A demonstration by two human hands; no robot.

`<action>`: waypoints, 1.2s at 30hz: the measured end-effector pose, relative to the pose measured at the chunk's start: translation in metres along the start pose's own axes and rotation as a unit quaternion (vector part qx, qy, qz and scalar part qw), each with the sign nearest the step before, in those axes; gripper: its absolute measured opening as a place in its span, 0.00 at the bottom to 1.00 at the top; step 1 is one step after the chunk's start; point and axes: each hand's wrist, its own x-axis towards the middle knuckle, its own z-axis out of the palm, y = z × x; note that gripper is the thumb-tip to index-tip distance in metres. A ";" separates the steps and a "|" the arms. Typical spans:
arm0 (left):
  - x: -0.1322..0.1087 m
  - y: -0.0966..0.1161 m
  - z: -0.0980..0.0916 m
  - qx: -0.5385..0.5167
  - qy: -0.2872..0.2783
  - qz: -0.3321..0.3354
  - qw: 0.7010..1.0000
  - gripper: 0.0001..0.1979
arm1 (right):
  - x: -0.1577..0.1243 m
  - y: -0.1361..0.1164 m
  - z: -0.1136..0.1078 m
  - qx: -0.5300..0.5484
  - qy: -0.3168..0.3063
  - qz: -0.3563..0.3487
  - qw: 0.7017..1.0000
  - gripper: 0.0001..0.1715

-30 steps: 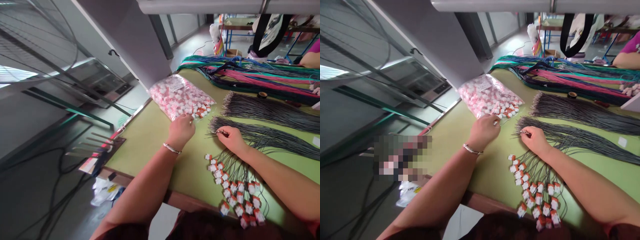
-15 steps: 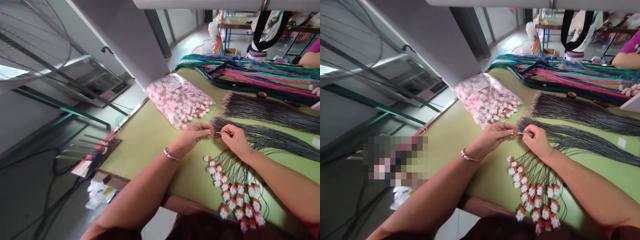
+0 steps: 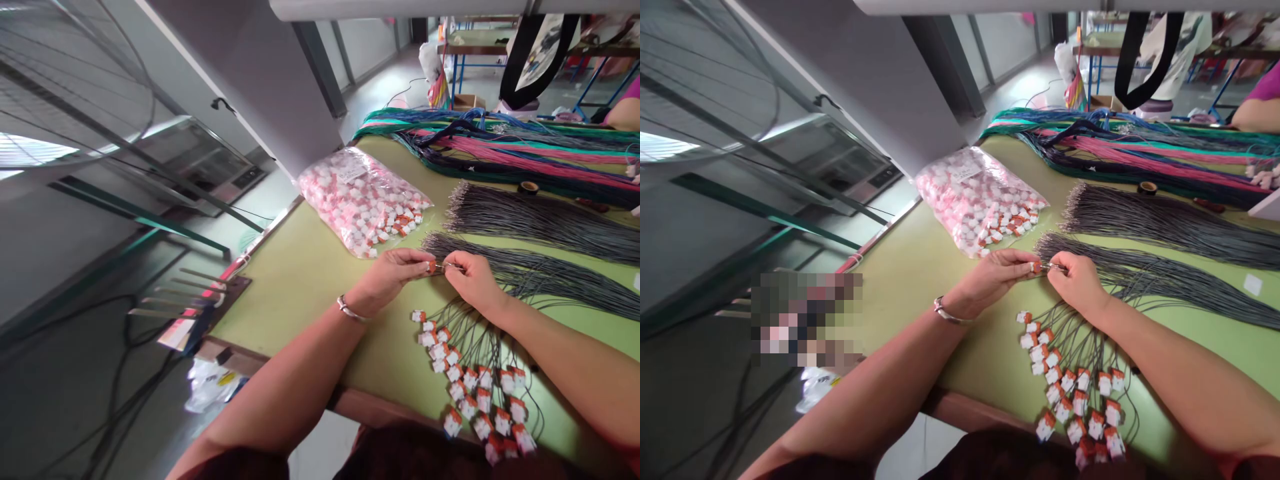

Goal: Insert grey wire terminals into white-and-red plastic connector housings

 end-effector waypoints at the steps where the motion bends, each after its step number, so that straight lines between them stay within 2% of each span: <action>1: 0.000 0.001 0.001 0.016 0.003 0.011 1.000 0.13 | 0.000 0.000 0.000 0.001 -0.002 0.003 1.000 0.10; 7: -0.004 0.007 0.006 0.146 0.035 0.074 0.986 0.11 | 0.003 -0.001 0.000 0.039 -0.019 0.028 0.999 0.11; 17: 0.000 0.002 0.001 0.041 0.014 0.016 0.999 0.12 | 0.002 -0.003 -0.002 0.053 -0.024 0.040 0.997 0.09; 21: -0.001 0.003 0.004 0.087 0.015 0.046 0.995 0.12 | 0.003 0.000 -0.001 0.042 -0.021 0.034 0.998 0.09; 23: -0.002 0.004 0.006 0.172 0.013 0.104 0.979 0.09 | 0.004 0.002 -0.001 0.040 -0.030 0.036 0.998 0.09; 26: -0.005 0.006 0.009 0.320 -0.018 0.216 0.922 0.04 | 0.006 0.003 -0.004 0.054 -0.071 0.040 0.995 0.10; 28: -0.007 0.006 0.011 0.376 -0.041 0.256 0.890 0.07 | 0.008 0.003 -0.006 0.070 -0.101 0.036 0.992 0.11; 29: -0.007 0.006 0.012 0.385 -0.044 0.261 0.884 0.07 | 0.008 0.003 -0.006 0.078 -0.108 0.036 0.990 0.11; 31: -0.006 0.003 0.012 0.367 -0.028 0.249 0.896 0.06 | 0.007 0.001 -0.007 0.093 -0.105 0.051 0.989 0.10; 34: -0.002 -0.001 0.012 0.284 0.014 0.187 0.940 0.06 | 0.005 0.000 -0.007 0.111 -0.072 0.102 0.986 0.09; 36: 0.000 -0.004 0.011 0.233 0.031 0.144 0.961 0.08 | 0.005 0.000 -0.006 0.117 -0.051 0.111 0.986 0.09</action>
